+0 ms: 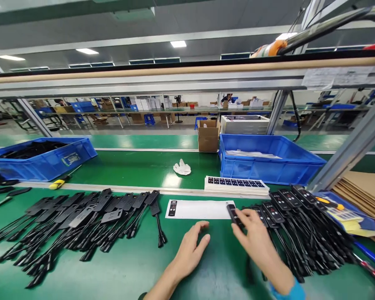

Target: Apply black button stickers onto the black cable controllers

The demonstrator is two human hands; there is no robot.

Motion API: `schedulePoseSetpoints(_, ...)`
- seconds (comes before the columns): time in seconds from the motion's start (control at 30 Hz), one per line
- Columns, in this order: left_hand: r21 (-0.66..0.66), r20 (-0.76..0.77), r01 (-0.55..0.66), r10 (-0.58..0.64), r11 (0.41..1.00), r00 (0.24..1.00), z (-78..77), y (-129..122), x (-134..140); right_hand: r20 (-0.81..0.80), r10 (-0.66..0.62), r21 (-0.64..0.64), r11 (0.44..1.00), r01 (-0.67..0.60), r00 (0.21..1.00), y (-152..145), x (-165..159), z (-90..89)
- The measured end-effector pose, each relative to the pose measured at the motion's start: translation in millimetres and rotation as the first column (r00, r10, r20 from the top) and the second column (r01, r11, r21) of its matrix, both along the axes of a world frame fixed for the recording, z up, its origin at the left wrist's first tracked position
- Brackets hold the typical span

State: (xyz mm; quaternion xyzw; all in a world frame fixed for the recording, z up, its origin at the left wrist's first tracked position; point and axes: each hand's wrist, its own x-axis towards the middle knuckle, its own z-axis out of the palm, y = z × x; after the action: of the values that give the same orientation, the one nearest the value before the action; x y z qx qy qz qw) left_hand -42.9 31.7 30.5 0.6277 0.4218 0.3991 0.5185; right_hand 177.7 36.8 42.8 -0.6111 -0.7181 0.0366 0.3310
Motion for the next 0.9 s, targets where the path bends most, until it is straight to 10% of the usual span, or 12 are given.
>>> schedulePoseSetpoints(0.23, 0.285, -0.49, 0.04, 0.109, 0.958, 0.865, -15.6, 15, -13, 0.575, -0.323, 0.057, 0.932, 0.357, 0.751, 17, 58, 14.8)
schedulePoseSetpoints(0.37, 0.347, -0.601, 0.036, 0.192, 0.937, 0.776, -13.1, 8, -4, 0.427, -0.046, -0.07, 0.994, 0.084, 0.903, 41, 18, 19.5)
schedulePoseSetpoints(0.5, 0.361, -0.652, 0.052, 0.212, 0.931, 0.728, -9.9, 5, 1, 0.099, 0.341, -0.278, 0.911, -0.304, 0.935, 74, -61, 19.1)
schedulePoseSetpoints(0.7, 0.264, -0.641, 0.121, 0.08, 0.957, 0.763, -8.2, 7, -4, 0.061, 0.351, -0.301, 0.899, -0.318, 0.934, 110, -157, -1.8)
schedulePoseSetpoints(0.9, 0.338, -0.592, 0.13, 0.103, 0.932, 0.799, -9.2, 6, -6, -0.011, 0.367, -0.206, 0.909, -0.362, 0.93, 106, -176, -7.7)
